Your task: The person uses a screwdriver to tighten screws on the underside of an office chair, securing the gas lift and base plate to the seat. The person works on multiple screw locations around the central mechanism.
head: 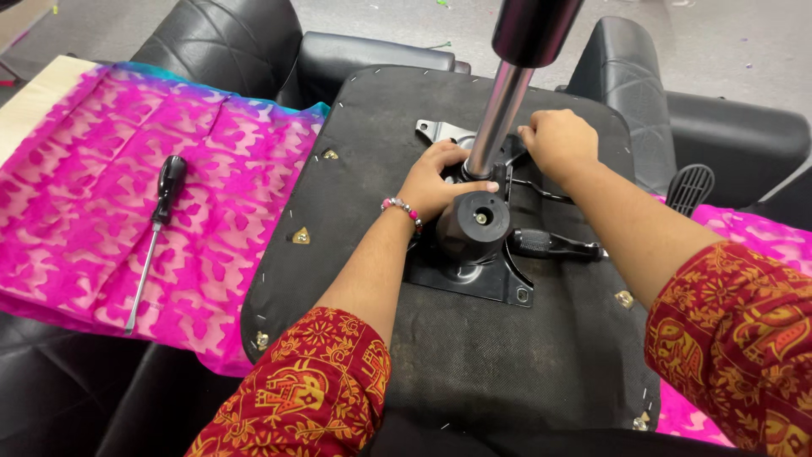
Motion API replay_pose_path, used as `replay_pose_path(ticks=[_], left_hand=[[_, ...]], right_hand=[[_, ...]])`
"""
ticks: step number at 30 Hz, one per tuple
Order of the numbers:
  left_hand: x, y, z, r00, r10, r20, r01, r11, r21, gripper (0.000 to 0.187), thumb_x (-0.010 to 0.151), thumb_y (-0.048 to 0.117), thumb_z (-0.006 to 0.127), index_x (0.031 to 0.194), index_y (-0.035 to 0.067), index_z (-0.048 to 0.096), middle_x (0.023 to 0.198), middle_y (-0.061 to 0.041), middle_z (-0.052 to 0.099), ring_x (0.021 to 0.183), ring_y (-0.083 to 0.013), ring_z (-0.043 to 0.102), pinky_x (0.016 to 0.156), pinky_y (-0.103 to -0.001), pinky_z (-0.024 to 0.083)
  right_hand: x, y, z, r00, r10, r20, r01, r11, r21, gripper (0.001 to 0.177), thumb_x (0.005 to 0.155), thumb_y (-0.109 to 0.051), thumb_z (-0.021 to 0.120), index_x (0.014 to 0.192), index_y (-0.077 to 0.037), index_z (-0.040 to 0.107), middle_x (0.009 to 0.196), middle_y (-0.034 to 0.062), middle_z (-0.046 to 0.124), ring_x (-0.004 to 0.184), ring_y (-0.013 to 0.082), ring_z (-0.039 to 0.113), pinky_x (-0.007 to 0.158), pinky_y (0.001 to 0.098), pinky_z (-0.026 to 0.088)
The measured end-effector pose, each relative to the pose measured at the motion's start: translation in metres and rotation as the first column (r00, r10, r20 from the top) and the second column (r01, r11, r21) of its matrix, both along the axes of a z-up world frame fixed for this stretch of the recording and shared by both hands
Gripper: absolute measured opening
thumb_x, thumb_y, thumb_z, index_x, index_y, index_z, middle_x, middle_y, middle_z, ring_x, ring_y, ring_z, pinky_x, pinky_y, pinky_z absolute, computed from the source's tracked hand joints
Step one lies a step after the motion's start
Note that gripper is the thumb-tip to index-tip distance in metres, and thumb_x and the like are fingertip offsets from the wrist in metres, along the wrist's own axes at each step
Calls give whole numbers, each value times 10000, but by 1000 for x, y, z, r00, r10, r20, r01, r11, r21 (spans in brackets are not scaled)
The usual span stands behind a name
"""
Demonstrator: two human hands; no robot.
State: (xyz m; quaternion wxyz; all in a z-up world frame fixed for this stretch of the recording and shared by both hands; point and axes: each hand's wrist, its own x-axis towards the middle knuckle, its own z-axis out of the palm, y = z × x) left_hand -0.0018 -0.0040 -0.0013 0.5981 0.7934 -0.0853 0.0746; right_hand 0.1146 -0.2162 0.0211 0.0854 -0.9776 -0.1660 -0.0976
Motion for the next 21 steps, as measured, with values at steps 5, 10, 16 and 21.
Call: replay_pose_path(ticks=[5, 10, 16, 21], left_hand=[[0, 0, 4, 1000, -3, 19, 3, 1000, -1, 529, 626, 417, 925, 1005, 73, 793, 1021, 6, 614, 1000, -136, 620, 925, -308, 517], [0, 2, 5, 1000, 1, 3, -1, 998, 59, 537, 626, 431, 921, 1011, 79, 795, 1003, -5, 598, 986, -151, 610, 904, -316, 512], [1, 1, 4, 1000, 12, 18, -13, 998, 62, 538, 620, 431, 917, 1009, 83, 790, 1036, -6, 612, 1033, -154, 626, 967, -323, 503], [0, 1, 5, 1000, 13, 19, -14, 998, 58, 538, 620, 432, 918, 1022, 96, 798, 1053, -15, 615, 1060, -159, 624, 1006, -345, 486]], right_hand=[[-7, 4, 10, 993, -81, -85, 78, 996, -31, 381, 1005, -460, 601, 946, -137, 794, 869, 123, 747, 848, 350, 711, 734, 488, 558], [-11, 5, 16, 984, -112, -139, 109, 994, -29, 465, 1020, -526, 570, 948, -126, 795, 883, 124, 750, 880, 338, 715, 759, 483, 561], [-11, -6, 6, 989, -86, -121, 105, 982, 157, 438, 1025, -483, 592, 1015, -66, 726, 931, 153, 740, 911, 354, 690, 769, 487, 532], [-3, -16, -8, 983, 182, 38, -186, 942, 280, 177, 915, -119, 661, 1023, -70, 792, 1002, 157, 751, 943, 340, 710, 853, 435, 553]])
